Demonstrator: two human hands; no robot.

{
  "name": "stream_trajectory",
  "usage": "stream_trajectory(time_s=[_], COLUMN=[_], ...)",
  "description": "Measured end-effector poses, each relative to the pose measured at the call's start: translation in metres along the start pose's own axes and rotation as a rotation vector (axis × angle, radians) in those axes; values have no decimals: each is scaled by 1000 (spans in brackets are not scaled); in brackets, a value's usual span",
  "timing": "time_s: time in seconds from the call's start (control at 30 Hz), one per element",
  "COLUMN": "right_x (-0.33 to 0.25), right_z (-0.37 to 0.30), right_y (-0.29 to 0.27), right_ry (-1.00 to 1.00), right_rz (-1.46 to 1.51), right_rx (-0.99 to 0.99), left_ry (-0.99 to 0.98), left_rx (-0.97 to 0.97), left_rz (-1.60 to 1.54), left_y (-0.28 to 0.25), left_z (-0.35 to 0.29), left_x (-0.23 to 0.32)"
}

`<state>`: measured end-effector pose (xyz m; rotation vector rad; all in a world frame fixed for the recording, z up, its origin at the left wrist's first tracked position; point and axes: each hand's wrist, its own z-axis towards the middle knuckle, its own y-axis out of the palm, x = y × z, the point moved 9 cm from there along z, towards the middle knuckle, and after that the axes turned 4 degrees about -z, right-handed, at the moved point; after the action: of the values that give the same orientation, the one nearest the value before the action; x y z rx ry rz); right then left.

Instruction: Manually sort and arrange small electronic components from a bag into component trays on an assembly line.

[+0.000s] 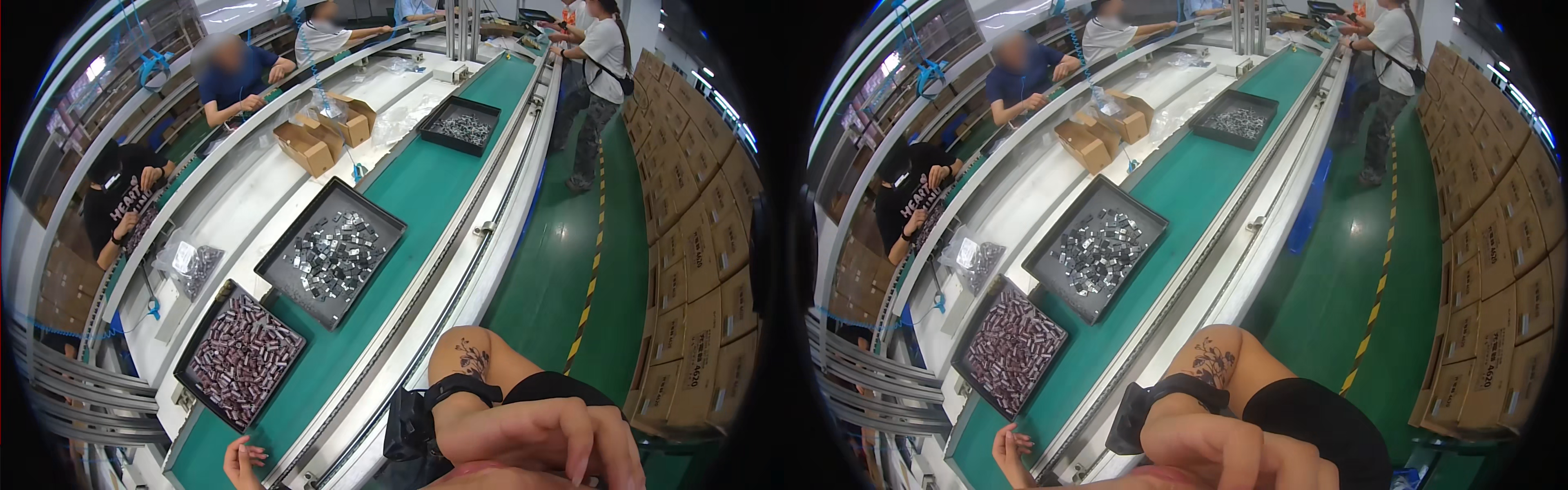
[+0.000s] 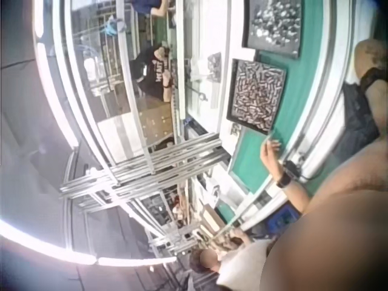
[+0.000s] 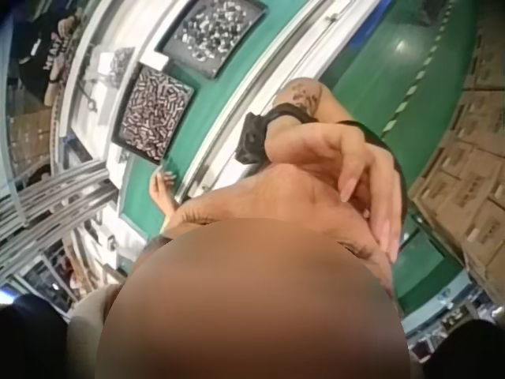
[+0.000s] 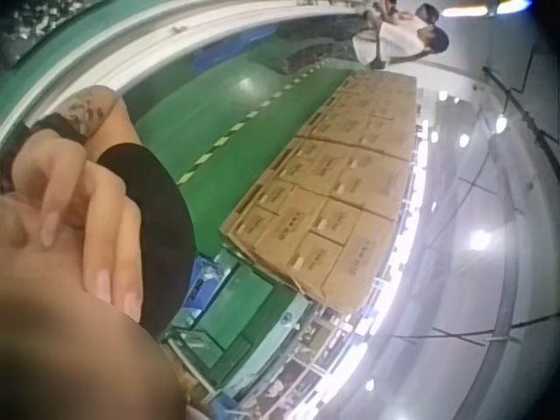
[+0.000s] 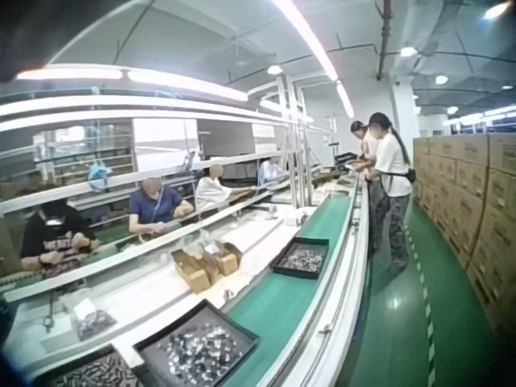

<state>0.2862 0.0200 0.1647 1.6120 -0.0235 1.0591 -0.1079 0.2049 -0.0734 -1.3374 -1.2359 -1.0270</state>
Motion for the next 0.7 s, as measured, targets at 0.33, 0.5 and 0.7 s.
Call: stream_trajectory(time_s=[0.33, 0.5, 0.7], right_x=[10, 12, 17], right_z=[-17, -15, -14], right_y=[3, 1, 1], right_ry=[822, 837, 862], right_rz=[160, 227, 223], right_rx=[-405, -383, -409], left_ry=[7, -1, -10], left_rx=[8, -2, -5], left_rz=[-30, -9, 2], left_y=[1, 2, -2], left_z=[5, 5, 8], left_x=[3, 2, -6])
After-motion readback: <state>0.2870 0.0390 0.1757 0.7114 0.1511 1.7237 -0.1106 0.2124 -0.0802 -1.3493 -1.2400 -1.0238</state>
